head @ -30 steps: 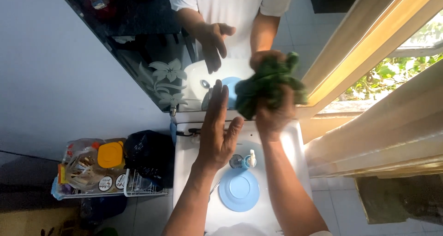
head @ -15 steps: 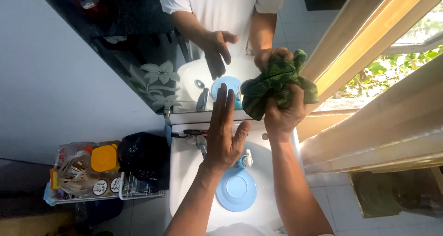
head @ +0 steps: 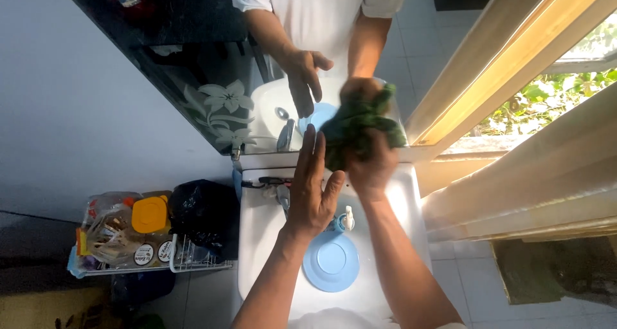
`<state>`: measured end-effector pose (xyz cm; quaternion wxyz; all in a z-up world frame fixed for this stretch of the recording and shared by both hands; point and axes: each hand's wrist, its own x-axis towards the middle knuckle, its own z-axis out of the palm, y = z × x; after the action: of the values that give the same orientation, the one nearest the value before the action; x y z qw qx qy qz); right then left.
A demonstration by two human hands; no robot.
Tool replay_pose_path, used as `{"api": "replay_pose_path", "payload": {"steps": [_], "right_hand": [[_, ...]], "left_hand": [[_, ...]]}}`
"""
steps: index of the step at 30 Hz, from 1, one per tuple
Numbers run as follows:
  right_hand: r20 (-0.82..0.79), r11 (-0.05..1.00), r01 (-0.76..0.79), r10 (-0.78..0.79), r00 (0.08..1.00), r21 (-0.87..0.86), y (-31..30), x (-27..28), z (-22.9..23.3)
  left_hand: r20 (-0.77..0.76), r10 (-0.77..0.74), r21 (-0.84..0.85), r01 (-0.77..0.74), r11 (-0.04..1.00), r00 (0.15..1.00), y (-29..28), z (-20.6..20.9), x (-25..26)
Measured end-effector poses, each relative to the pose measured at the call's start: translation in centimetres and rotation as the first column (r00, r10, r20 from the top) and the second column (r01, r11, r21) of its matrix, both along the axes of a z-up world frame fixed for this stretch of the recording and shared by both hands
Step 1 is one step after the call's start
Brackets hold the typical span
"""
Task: Wiping a bathroom mirror with a cloth.
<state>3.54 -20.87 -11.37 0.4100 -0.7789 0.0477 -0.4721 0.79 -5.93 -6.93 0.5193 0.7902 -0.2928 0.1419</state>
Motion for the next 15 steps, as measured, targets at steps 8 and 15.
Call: {"api": "replay_pose_path", "payload": {"steps": [8, 15], "right_hand": [[-0.004, 0.985, 0.114, -0.114, 0.993, 0.127, -0.3, -0.2, -1.4], [-0.039, 0.972, -0.211, 0.216, 0.976, 0.104, 5.0, 1.0, -4.4]], "left_hand": [[-0.022, 0.017, -0.002, -0.017, 1.0, 1.0, 0.3, -1.2, -0.3], [-0.044, -0.006, -0.016, 0.005, 1.0, 0.999, -0.3, -0.7, -0.6]]}}
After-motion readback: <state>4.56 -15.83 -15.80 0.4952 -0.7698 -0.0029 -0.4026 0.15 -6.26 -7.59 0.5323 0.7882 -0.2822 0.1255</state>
